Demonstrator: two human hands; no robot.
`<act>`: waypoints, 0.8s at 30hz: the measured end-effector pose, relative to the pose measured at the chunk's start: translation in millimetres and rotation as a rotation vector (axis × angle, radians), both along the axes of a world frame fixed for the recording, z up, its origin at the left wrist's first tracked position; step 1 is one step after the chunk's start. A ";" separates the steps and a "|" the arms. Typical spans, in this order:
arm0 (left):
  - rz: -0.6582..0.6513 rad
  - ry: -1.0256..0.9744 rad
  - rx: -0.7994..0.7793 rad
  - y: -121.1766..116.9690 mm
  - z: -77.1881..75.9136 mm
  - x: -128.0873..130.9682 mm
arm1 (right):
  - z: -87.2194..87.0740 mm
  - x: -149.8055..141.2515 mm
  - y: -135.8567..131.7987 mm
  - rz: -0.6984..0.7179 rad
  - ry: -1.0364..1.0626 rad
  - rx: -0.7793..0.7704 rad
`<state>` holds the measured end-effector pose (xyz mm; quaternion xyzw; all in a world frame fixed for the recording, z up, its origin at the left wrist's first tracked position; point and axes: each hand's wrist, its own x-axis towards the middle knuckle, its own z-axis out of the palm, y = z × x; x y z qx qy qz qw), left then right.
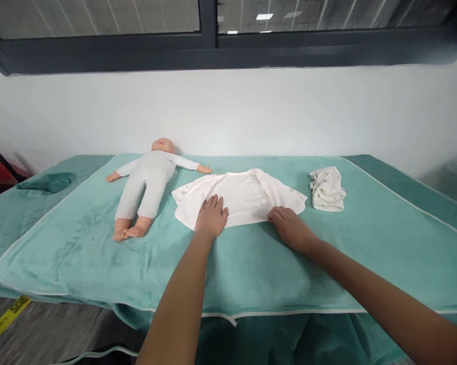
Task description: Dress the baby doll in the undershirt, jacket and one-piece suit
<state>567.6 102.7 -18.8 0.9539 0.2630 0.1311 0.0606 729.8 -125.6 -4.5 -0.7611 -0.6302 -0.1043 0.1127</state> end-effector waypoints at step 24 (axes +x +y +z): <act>-0.009 -0.086 -0.045 -3.5 5.8 -3.5 | 19.1 -22.2 14.5 -0.115 -0.061 0.015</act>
